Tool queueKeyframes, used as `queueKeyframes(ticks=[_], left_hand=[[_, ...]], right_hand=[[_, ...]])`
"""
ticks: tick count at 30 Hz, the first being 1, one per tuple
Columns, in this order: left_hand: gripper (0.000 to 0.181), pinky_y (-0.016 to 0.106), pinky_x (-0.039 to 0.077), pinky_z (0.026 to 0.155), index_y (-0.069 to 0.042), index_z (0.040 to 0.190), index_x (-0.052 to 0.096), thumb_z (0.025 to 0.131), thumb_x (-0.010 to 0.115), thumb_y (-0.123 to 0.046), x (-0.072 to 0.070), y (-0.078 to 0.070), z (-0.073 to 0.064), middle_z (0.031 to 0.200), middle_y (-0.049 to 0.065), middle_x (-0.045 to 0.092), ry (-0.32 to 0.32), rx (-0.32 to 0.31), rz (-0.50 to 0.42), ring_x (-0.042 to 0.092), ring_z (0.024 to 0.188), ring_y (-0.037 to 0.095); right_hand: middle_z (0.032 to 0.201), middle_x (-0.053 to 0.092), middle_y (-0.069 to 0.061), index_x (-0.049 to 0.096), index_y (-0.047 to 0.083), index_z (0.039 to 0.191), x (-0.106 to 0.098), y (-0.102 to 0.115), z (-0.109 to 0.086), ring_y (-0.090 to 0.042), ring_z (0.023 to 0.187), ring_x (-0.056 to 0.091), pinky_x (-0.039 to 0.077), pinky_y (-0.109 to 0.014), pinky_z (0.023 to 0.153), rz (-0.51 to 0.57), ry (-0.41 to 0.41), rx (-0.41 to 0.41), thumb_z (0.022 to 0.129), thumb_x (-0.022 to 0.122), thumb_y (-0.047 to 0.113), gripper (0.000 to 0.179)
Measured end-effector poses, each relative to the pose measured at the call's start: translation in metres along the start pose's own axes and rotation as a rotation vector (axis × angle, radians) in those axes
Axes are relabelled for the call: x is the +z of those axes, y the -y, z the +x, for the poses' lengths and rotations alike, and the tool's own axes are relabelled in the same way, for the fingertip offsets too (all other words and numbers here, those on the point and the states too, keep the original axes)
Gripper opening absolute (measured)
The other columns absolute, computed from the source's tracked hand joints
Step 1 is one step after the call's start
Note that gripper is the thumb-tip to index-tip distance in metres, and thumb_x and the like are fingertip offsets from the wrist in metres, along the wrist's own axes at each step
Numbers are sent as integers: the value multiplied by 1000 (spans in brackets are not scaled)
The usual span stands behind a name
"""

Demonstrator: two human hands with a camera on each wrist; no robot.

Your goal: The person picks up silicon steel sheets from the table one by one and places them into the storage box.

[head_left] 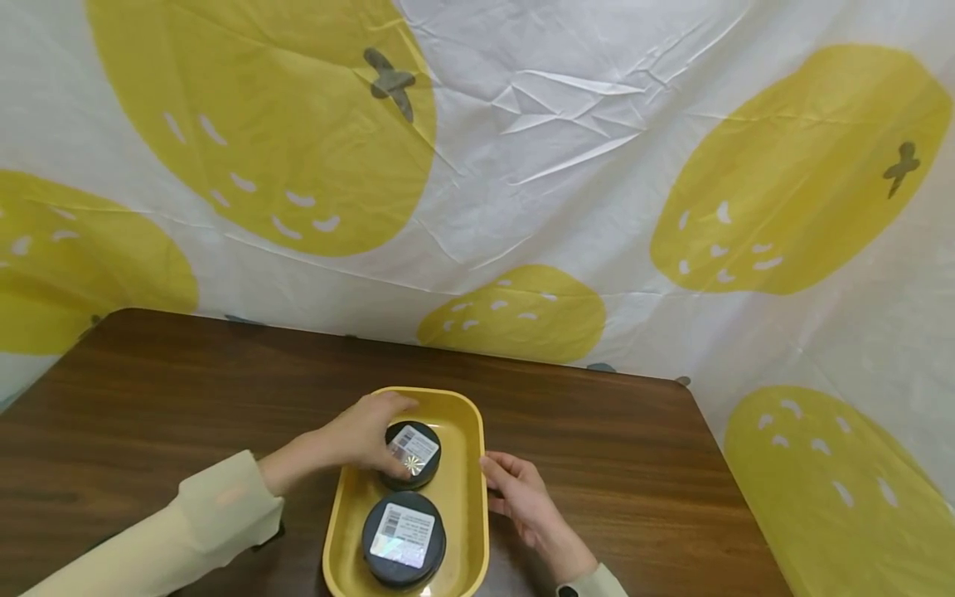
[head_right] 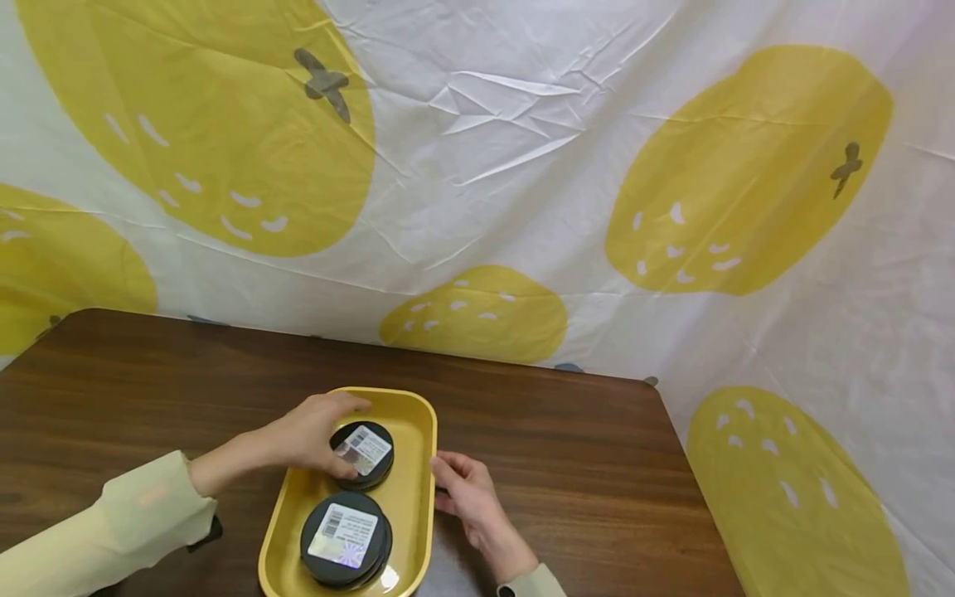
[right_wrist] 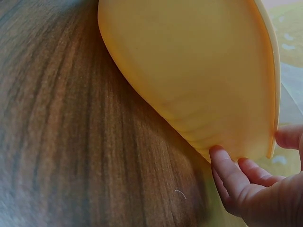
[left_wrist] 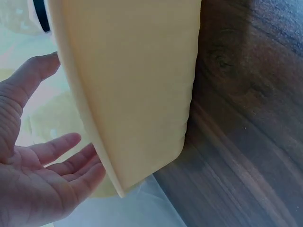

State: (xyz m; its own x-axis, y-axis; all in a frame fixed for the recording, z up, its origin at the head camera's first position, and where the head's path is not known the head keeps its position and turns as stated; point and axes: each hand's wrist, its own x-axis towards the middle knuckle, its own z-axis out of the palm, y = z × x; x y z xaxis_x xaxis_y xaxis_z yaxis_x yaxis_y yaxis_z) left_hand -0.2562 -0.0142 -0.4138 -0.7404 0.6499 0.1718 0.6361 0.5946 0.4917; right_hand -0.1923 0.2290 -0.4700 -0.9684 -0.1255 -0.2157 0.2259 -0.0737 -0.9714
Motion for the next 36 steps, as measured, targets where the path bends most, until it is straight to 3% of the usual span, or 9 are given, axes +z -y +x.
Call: queueKeyframes(ticks=[8, 21, 30, 36], left_hand=[[74, 46, 47, 88, 9, 116, 58, 56, 87, -23, -11, 6, -8, 107, 19, 60, -50, 5, -27, 57, 100, 34], [72, 47, 47, 87, 7, 114, 59, 55, 88, -24, -23, 10, -22, 106, 17, 61, -111, 19, -37, 58, 99, 34], [71, 49, 47, 87, 7, 114, 59, 57, 87, -25, -32, 19, -42, 108, 16, 62, -143, 37, -45, 58, 101, 35], [73, 51, 46, 87, 6, 115, 59, 56, 88, -28, -40, 26, -56, 109, 17, 61, -148, 3, -12, 57, 102, 37]], right_hand=[[102, 65, -13, 46, -17, 123, 0, 1, -1, -16, 90, 62, 54, -33, 75, -13, -13, -8, 94, 55, 20, 47], [98, 64, -9, 47, -17, 122, 0, 1, 0, -15, 88, 62, 54, -32, 74, -13, -8, -8, 94, 55, 19, 47], [99, 65, -9, 46, -17, 122, 2, 1, -1, -15, 89, 62, 54, -32, 73, -16, -10, -1, 95, 54, 19, 46], [98, 65, -8, 45, -18, 124, 3, 2, -3, -15, 88, 62, 54, -32, 74, -14, -16, 5, 95, 54, 19, 48]])
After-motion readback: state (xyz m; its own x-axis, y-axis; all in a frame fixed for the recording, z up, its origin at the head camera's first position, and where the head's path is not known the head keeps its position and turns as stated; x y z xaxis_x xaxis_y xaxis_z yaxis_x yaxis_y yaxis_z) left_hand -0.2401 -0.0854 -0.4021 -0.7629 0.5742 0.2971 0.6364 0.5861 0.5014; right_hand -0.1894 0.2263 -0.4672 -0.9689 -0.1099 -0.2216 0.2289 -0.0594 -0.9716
